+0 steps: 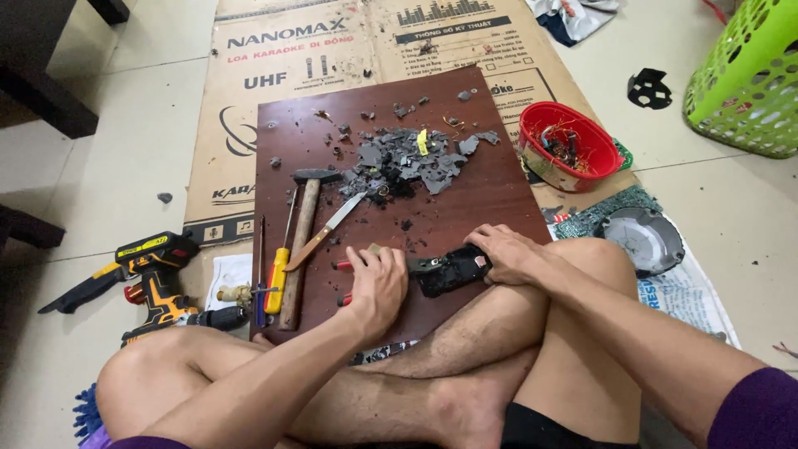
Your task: The person sits on the floor and uses a screwdriver and pliers to scrape and remove material from a small black electronic component. They repeatedly scrape the surface, pause to inspect, and continue removing debris onto a wooden board.
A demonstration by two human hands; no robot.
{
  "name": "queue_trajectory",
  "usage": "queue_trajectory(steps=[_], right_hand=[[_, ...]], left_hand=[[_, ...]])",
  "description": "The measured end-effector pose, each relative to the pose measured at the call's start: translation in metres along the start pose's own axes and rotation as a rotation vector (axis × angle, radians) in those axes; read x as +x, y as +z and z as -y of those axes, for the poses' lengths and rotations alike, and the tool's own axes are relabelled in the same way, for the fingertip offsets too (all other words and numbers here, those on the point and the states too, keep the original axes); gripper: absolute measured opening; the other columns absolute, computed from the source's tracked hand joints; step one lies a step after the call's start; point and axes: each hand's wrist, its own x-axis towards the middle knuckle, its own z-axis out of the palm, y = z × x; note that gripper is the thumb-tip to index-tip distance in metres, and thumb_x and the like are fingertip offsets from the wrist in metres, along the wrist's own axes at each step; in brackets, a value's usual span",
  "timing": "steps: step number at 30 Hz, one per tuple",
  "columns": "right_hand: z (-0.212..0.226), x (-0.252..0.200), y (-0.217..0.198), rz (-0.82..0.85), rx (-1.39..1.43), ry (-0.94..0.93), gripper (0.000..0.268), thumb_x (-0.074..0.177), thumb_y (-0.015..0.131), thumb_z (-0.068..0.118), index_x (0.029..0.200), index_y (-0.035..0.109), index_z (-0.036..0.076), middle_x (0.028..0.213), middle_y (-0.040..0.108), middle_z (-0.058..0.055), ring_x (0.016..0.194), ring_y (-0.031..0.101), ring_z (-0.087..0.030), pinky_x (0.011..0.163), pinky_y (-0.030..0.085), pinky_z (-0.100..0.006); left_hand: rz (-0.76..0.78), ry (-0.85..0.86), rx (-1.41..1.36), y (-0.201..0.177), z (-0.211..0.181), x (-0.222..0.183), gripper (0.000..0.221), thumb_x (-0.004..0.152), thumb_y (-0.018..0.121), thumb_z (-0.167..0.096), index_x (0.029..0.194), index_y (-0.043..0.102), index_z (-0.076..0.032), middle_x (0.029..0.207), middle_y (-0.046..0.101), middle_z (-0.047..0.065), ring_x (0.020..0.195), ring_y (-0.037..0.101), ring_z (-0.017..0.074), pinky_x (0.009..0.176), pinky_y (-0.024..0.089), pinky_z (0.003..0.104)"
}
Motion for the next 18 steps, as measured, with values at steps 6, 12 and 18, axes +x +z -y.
queue_trajectory(steps=[6,12,18], right_hand=[[-0.003,0.005,0.005,0.007,-0.005,0.007,0.081,0.066,0.090,0.030,0.138,0.056,0.021,0.149,0.054,-0.007,0.141,0.052,-0.044,0.109,0.056,-0.057],[-0.010,0.005,0.015,-0.053,-0.050,0.005,0.079,0.065,0.093,0.029,0.134,0.055,0.023,0.137,0.057,-0.005,0.138,0.054,-0.042,0.104,0.059,-0.055],[-0.007,0.002,0.015,-0.086,-0.092,-0.003,0.082,0.066,0.097,0.033,0.133,0.052,0.024,0.132,0.057,-0.005,0.136,0.055,-0.041,0.102,0.060,-0.055]], left_hand=[[0.107,-0.025,-0.079,0.009,-0.014,0.004,0.023,0.097,0.038,-0.017,0.099,0.059,-0.011,0.084,0.060,0.009,0.076,0.066,0.0368,0.066,0.054,0.068],[-0.133,0.149,-0.166,0.178,-0.067,0.007,0.043,0.090,0.035,-0.030,0.083,0.064,0.000,0.060,0.053,0.019,0.055,0.065,0.0385,0.051,0.054,0.061],[1.300,0.173,-0.541,0.012,0.003,0.084,0.034,0.086,0.063,-0.030,0.089,0.081,-0.001,0.077,0.077,0.020,0.072,0.076,0.0380,0.066,0.060,0.062]])
